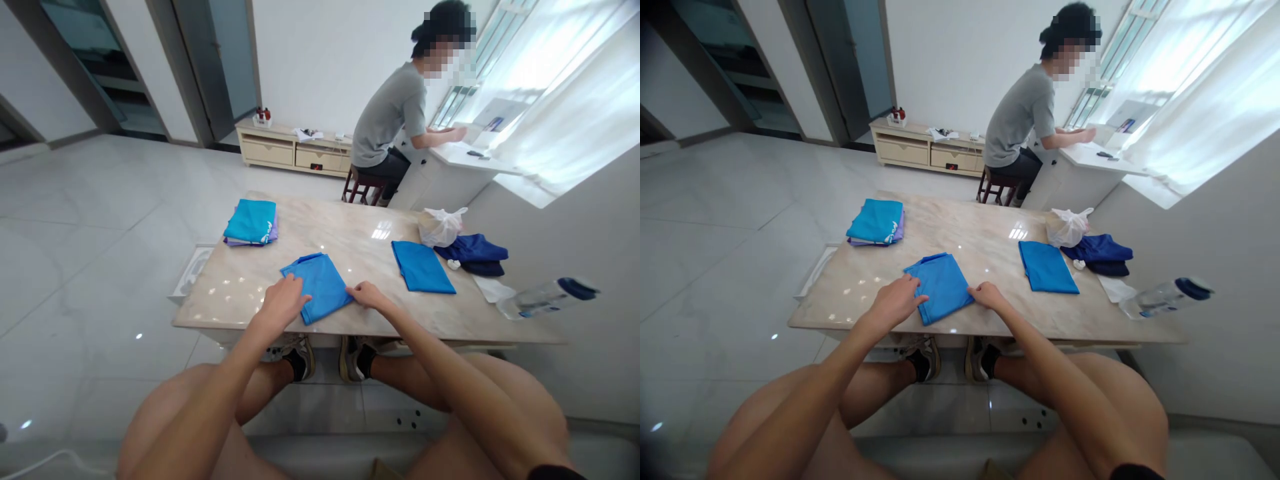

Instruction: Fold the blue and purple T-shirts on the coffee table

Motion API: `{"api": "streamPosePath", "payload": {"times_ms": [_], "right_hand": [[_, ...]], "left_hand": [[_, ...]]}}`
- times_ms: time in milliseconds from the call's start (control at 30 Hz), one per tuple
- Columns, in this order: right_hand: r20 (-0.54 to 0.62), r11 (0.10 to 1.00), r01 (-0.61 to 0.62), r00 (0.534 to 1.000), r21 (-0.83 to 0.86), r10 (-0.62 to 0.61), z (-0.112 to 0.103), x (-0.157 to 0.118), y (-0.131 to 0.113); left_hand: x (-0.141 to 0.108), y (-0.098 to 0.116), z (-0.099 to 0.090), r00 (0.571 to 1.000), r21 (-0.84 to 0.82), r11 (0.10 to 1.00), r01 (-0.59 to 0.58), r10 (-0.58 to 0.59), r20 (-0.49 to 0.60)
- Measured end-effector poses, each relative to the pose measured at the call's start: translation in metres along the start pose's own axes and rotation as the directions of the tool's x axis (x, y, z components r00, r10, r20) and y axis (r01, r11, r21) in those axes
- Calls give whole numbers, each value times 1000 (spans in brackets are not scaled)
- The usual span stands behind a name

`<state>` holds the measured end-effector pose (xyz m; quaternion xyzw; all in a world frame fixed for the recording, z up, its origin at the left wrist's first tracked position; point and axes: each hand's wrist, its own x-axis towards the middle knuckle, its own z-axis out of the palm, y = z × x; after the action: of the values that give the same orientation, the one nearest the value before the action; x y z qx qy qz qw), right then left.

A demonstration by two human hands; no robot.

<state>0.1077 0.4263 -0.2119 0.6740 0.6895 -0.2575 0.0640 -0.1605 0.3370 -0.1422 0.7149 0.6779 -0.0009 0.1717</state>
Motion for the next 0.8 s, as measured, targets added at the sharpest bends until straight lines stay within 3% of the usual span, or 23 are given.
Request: {"api": "streamPosePath", "payload": {"times_ms": [200,333,500,667,800], "right_hand": [[-51,997,-67,996,39,69,24,11,-9],[-63,993,-102,992,59,105,25,19,-20],[-21,980,-135,990,143,139,20,21,-42],[63,942,-160,987,295,148,20,17,-62],[123,880,-230,973,416,196,22,19,-75]], "left_hand": [[5,-28,14,1000,-7,1000,-10,10,17],[9,-51,32,997,25,999,-25,24,69],[11,-73,49,1000,36,999,-30,30,7],[8,-73,40,1000,14,1000,18,-18,1],[12,-46,14,1000,26,999,18,-19,4]]}}
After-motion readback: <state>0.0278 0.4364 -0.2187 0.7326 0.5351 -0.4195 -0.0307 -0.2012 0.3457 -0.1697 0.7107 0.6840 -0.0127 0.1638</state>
